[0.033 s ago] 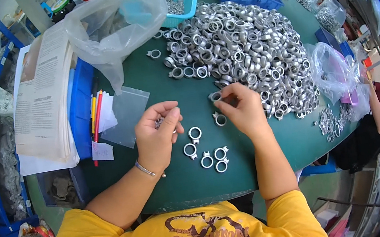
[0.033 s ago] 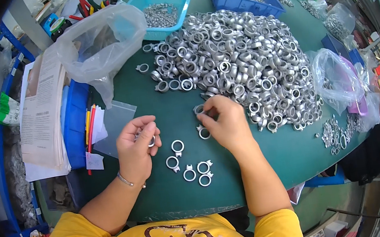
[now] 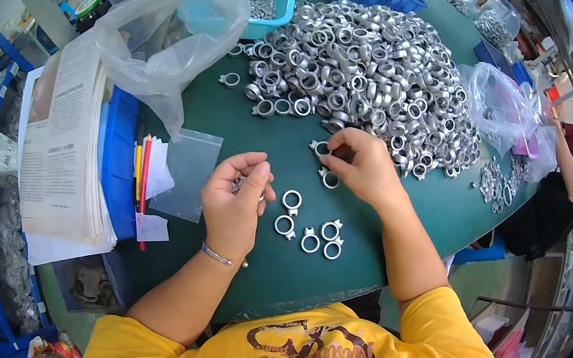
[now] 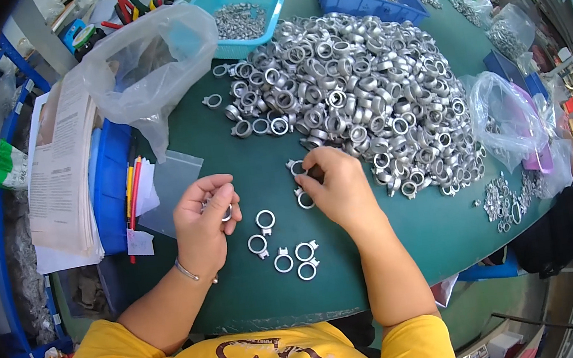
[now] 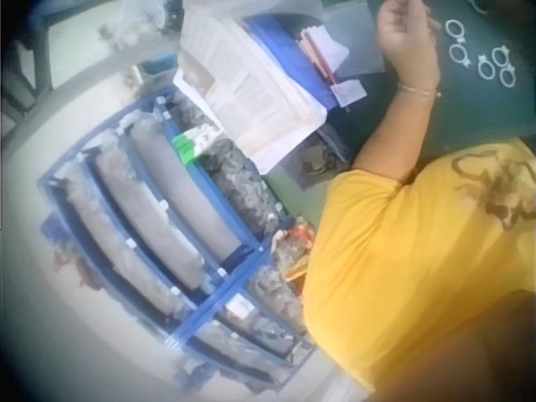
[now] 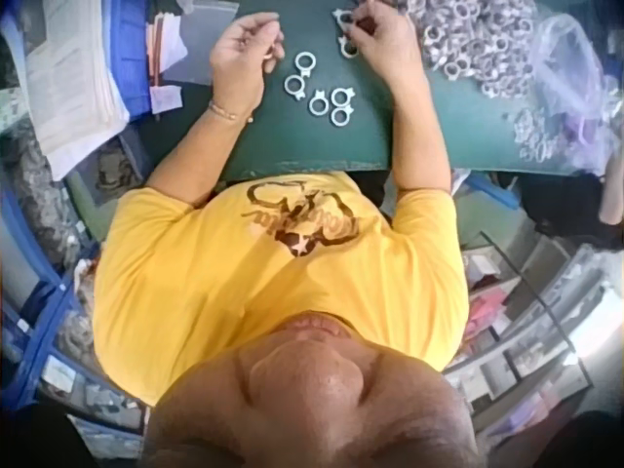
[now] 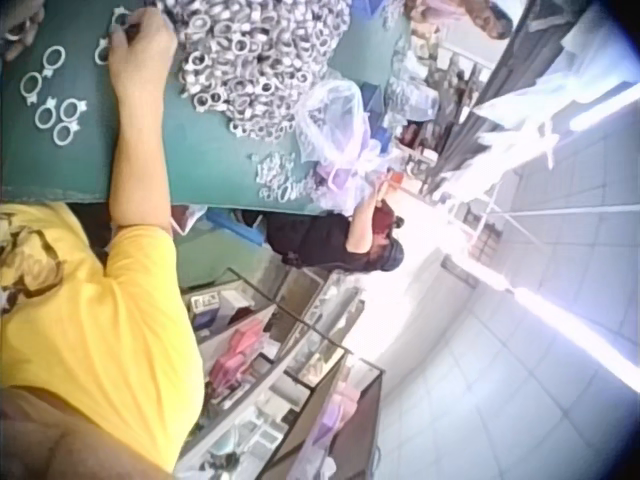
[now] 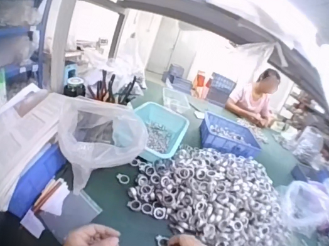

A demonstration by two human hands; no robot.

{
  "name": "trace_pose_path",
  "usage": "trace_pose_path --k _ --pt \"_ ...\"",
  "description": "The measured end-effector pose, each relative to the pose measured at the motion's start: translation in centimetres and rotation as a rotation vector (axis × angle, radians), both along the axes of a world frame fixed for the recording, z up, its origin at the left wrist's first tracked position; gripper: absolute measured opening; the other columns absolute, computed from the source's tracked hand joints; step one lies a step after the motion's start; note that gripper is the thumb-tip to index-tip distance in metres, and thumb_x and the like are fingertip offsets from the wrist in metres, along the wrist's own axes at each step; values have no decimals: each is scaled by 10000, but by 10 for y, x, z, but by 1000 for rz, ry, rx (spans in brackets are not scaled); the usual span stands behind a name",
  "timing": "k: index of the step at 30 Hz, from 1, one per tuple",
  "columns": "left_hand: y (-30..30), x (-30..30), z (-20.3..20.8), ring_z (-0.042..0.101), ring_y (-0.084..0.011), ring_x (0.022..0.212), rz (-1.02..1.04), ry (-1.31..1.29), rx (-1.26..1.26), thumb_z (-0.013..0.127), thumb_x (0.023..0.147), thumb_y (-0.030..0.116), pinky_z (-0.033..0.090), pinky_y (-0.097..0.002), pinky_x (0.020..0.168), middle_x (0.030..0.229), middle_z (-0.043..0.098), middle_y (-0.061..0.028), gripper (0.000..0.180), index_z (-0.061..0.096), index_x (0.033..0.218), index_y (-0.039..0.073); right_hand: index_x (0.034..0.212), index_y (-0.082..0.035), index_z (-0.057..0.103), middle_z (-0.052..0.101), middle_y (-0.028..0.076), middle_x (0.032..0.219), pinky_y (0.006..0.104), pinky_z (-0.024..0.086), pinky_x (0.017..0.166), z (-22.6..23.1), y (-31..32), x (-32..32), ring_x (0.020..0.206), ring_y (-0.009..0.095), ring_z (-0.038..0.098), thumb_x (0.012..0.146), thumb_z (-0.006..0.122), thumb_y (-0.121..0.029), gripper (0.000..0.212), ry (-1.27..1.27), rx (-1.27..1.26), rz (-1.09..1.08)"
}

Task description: The person fits small metal rings and pins together by hand while working at a factory assembly table.

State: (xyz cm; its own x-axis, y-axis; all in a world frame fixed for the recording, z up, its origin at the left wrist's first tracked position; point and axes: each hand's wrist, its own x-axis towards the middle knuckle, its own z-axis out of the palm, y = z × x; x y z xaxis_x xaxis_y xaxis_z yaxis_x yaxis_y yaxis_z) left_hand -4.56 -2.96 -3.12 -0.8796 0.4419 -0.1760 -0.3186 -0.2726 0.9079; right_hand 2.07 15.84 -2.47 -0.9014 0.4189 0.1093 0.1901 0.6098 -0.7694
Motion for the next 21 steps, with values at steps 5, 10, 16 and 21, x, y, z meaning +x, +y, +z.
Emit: trace_pose_path --k 5,10,16,21 --pt "0 1 -1 539 -84 581 1 6 8 576 849 63 349 -166 425 765 572 -54 136 567 966 -6 790 -14 620 576 108 784 347 470 618 15 3 14 675 260 586 684 709 -119 174 -200 167 83" --pt "0 2 0 541 -84 585 -12 25 -9 575 847 61 349 -167 427 759 568 -50 127 570 956 -4 779 27 606 573 97 731 274 458 546 11 0 17 599 198 568 689 643 16 98 -217 301 170" --pt "0 2 -2 543 -84 586 -13 55 -23 581 842 58 354 -165 428 755 569 -46 121 573 949 1 787 -16 626 580 97 805 357 480 653 10 -8 8 721 277 583 682 600 34 119 36 80 219" --pt "0 3 -1 543 -83 582 2 61 -19 586 836 54 359 -166 430 755 573 -47 122 574 945 2 801 -36 636 574 87 826 354 439 694 5 -14 3 778 273 530 654 615 7 155 198 278 410"
